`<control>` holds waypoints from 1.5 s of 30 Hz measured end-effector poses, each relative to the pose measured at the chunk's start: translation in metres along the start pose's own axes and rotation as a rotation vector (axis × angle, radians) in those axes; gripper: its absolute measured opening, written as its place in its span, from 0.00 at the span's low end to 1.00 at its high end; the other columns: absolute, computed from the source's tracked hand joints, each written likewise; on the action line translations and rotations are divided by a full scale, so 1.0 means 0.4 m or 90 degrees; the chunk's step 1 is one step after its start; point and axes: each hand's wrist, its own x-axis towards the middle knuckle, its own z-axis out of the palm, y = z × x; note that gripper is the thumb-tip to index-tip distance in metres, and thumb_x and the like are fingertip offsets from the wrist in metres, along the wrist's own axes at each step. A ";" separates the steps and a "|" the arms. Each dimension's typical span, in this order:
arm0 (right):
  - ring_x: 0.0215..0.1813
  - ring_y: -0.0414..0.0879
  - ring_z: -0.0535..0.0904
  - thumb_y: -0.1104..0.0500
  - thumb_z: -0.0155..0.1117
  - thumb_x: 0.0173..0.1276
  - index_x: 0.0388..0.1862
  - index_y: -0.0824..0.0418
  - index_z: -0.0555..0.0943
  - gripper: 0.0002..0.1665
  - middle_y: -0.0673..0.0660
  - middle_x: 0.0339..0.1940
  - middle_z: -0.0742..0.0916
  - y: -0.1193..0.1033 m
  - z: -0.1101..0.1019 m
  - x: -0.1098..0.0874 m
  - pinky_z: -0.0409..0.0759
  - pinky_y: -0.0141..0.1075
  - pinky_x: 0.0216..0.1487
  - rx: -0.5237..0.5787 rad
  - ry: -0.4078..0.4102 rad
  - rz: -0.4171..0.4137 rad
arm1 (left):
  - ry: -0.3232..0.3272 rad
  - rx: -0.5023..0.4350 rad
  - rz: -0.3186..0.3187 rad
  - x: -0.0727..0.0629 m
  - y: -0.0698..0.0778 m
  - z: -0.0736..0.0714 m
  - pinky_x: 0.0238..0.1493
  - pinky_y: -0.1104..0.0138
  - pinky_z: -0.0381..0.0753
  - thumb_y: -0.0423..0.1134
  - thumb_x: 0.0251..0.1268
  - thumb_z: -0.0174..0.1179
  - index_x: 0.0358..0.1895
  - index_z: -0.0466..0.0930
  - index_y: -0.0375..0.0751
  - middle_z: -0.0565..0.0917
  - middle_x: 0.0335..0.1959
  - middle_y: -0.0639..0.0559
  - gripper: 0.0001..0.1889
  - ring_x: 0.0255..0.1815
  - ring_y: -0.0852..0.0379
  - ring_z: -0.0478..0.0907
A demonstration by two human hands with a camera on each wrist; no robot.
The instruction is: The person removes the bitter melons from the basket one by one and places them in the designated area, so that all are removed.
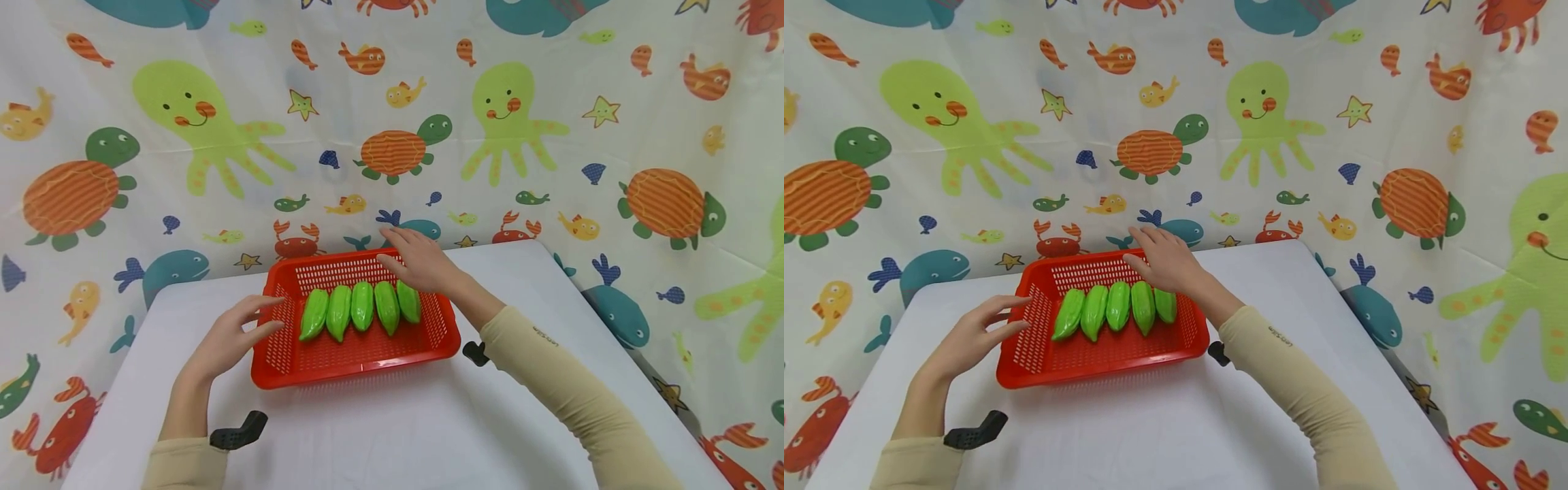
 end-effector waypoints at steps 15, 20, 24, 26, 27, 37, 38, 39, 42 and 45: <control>0.77 0.52 0.55 0.40 0.44 0.77 0.79 0.53 0.54 0.38 0.54 0.78 0.61 -0.013 -0.010 0.004 0.54 0.50 0.74 0.073 -0.010 0.000 | 0.084 -0.113 -0.060 -0.077 -0.155 0.066 0.48 0.83 0.69 0.48 0.70 0.59 0.70 0.68 0.44 0.60 0.70 0.42 0.28 0.65 0.44 0.62; 0.77 0.50 0.56 0.42 0.48 0.77 0.78 0.56 0.56 0.37 0.54 0.77 0.63 -0.053 -0.006 0.028 0.57 0.47 0.74 0.144 -0.020 0.000 | 0.078 -0.145 -0.085 -0.099 -0.178 0.066 0.48 0.83 0.69 0.50 0.72 0.56 0.73 0.63 0.49 0.63 0.71 0.45 0.29 0.67 0.45 0.63; 0.73 0.49 0.63 0.45 0.52 0.76 0.75 0.59 0.62 0.35 0.55 0.74 0.69 -0.102 -0.006 0.063 0.63 0.43 0.71 0.197 -0.023 -0.003 | 0.075 -0.191 -0.094 -0.099 -0.190 0.075 0.48 0.80 0.72 0.50 0.73 0.55 0.74 0.61 0.50 0.64 0.72 0.43 0.30 0.69 0.42 0.61; 0.70 0.49 0.67 0.46 0.53 0.76 0.74 0.59 0.64 0.34 0.54 0.72 0.71 -0.125 -0.003 0.080 0.66 0.43 0.69 0.225 -0.024 0.004 | 0.076 -0.210 -0.093 -0.096 -0.195 0.083 0.48 0.79 0.72 0.49 0.73 0.55 0.75 0.60 0.50 0.64 0.72 0.42 0.30 0.70 0.41 0.60; 0.70 0.49 0.68 0.46 0.53 0.76 0.74 0.58 0.64 0.33 0.54 0.72 0.71 -0.134 0.001 0.088 0.67 0.42 0.68 0.239 -0.027 0.009 | 0.078 -0.218 -0.090 -0.094 -0.197 0.089 0.49 0.79 0.72 0.49 0.73 0.55 0.75 0.60 0.50 0.64 0.72 0.42 0.30 0.70 0.42 0.60; 0.65 0.48 0.73 0.46 0.58 0.73 0.73 0.54 0.66 0.33 0.54 0.69 0.74 -0.190 0.063 0.159 0.73 0.41 0.62 0.343 -0.045 0.037 | 0.089 -0.213 -0.070 -0.078 -0.221 0.102 0.50 0.80 0.71 0.48 0.73 0.54 0.75 0.60 0.52 0.66 0.70 0.44 0.29 0.67 0.51 0.63; 0.65 0.49 0.73 0.46 0.58 0.73 0.73 0.54 0.66 0.33 0.54 0.69 0.74 -0.192 0.070 0.165 0.73 0.41 0.61 0.354 -0.045 0.041 | 0.089 -0.211 -0.070 -0.075 -0.223 0.100 0.50 0.80 0.71 0.48 0.73 0.54 0.75 0.60 0.52 0.66 0.70 0.44 0.29 0.67 0.52 0.63; 0.65 0.49 0.73 0.46 0.59 0.73 0.73 0.54 0.66 0.34 0.54 0.69 0.74 -0.195 0.078 0.171 0.74 0.42 0.61 0.363 -0.049 0.047 | 0.090 -0.208 -0.070 -0.072 -0.225 0.099 0.50 0.80 0.70 0.48 0.73 0.54 0.75 0.60 0.52 0.66 0.70 0.45 0.30 0.67 0.52 0.63; 0.67 0.49 0.71 0.46 0.59 0.72 0.74 0.53 0.66 0.34 0.54 0.69 0.74 -0.199 0.102 0.190 0.73 0.42 0.62 0.377 -0.064 0.057 | 0.087 -0.205 -0.073 -0.062 -0.230 0.098 0.51 0.79 0.70 0.48 0.72 0.55 0.75 0.59 0.52 0.65 0.71 0.46 0.30 0.68 0.51 0.62; 0.69 0.50 0.69 0.48 0.60 0.72 0.74 0.54 0.66 0.34 0.55 0.71 0.73 -0.198 0.127 0.212 0.69 0.42 0.65 0.371 -0.081 0.057 | 0.082 -0.202 -0.074 -0.051 -0.237 0.098 0.51 0.78 0.69 0.49 0.72 0.55 0.75 0.59 0.52 0.65 0.71 0.47 0.31 0.68 0.51 0.62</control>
